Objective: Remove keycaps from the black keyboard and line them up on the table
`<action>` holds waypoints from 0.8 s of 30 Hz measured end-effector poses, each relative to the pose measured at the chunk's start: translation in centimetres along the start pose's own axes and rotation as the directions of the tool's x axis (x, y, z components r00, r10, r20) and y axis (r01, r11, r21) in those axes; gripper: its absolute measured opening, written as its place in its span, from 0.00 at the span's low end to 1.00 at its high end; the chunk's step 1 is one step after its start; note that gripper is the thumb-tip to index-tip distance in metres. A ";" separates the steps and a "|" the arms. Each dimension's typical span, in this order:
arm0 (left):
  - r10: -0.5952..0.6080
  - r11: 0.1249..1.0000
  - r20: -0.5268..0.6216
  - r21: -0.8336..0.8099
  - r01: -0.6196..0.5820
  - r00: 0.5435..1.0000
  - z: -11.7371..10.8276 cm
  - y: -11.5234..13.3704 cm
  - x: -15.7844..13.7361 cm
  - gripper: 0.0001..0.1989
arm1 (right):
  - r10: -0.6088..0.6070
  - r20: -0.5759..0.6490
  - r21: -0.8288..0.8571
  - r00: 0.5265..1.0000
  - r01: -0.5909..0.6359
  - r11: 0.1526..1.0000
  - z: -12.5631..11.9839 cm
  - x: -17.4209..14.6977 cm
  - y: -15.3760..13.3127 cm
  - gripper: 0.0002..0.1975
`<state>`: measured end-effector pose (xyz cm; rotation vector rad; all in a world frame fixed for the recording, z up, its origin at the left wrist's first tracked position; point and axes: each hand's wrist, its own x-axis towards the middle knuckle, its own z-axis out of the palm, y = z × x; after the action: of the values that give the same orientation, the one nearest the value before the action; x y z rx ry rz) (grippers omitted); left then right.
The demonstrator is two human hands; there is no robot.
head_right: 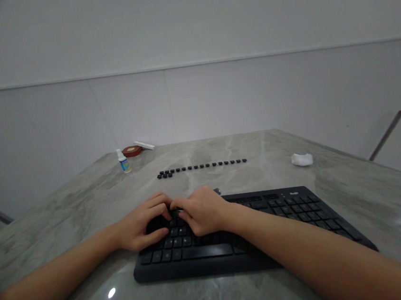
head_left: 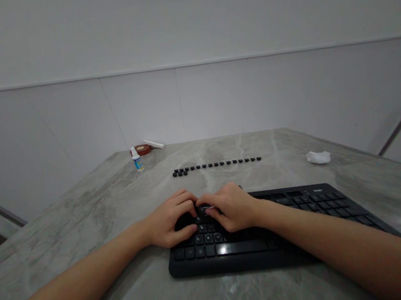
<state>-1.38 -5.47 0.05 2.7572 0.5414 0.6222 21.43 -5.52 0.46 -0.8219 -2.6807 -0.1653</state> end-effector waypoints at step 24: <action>0.074 0.997 -0.075 0.026 -0.072 0.994 0.3 -0.5 -0.2 0.06 | -0.098 -0.067 -0.088 0.993 0.092 0.992 0.4 0.0 -0.2 0.08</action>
<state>-1.56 -5.12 -0.48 2.7958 0.4682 0.7442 21.26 -5.61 0.11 -0.6997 -2.6624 -0.3272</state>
